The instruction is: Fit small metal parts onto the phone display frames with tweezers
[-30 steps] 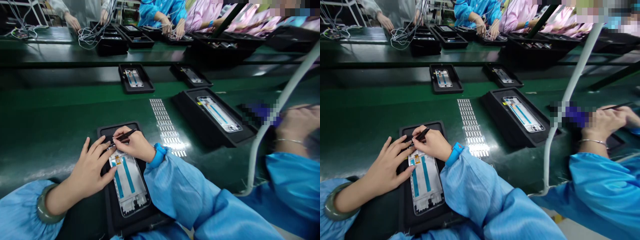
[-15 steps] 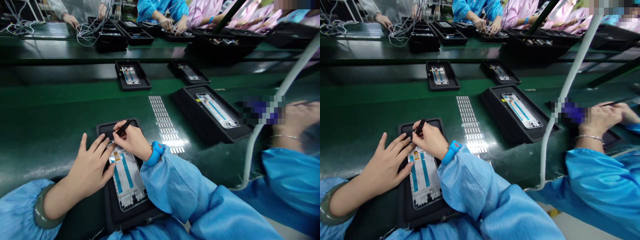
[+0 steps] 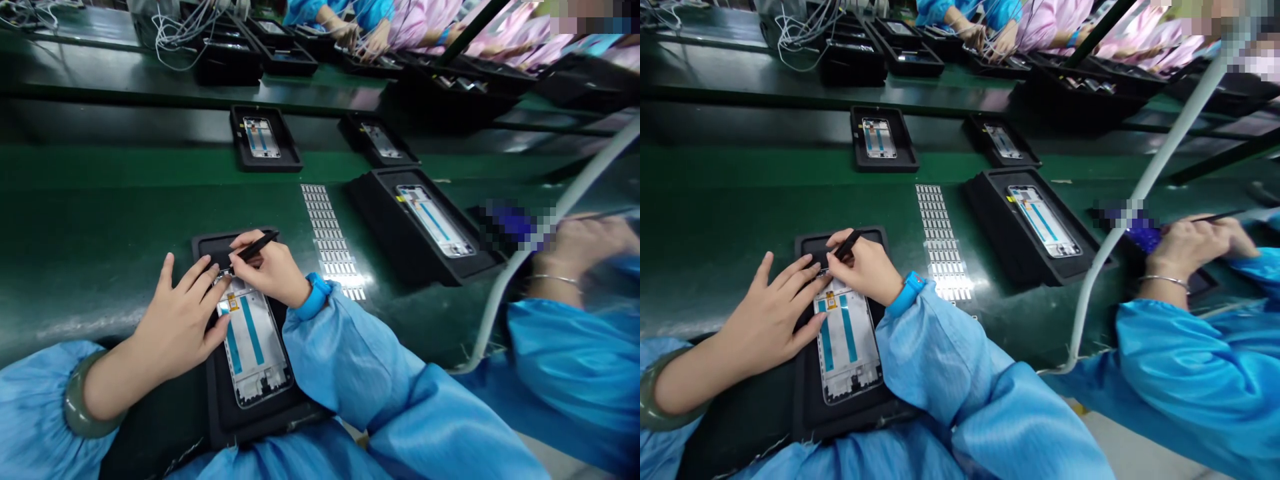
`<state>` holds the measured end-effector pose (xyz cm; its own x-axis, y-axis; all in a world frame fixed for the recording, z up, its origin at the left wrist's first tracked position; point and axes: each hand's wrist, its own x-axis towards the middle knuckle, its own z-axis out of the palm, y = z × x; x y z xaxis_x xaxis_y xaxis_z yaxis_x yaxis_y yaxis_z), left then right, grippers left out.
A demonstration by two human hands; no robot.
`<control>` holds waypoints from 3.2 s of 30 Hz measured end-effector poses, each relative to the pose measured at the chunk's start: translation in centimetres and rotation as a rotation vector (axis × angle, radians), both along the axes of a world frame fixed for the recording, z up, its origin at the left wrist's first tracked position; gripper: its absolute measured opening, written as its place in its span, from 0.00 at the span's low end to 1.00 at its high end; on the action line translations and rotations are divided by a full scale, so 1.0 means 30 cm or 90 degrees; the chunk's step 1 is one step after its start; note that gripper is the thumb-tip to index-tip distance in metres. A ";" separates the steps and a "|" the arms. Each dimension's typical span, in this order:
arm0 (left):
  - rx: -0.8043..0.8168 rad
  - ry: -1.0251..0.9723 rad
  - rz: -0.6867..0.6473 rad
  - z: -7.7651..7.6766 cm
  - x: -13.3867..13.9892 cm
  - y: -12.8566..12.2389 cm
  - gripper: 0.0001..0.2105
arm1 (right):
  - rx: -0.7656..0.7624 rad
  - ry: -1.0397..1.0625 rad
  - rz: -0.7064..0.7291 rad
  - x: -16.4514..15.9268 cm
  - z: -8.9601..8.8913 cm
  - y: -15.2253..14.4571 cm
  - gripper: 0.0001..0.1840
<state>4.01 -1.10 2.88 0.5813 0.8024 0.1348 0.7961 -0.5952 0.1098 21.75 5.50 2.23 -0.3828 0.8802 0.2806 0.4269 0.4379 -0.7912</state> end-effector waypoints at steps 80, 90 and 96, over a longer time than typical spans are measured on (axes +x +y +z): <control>-0.054 -0.071 0.010 -0.028 -0.022 0.016 0.24 | 0.235 -0.069 0.106 0.037 -0.021 -0.001 0.06; -0.067 -0.071 0.008 -0.023 -0.018 0.016 0.25 | 0.219 -0.057 0.083 0.036 -0.010 -0.006 0.05; -0.076 -0.047 0.011 -0.025 -0.019 0.015 0.26 | 0.212 -0.029 0.058 0.039 -0.008 -0.008 0.05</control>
<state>3.45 -0.65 2.14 0.5588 0.8254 0.0799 0.7934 -0.5602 0.2380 22.93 5.27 1.98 -0.4747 0.7046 0.5275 0.4060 0.7070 -0.5790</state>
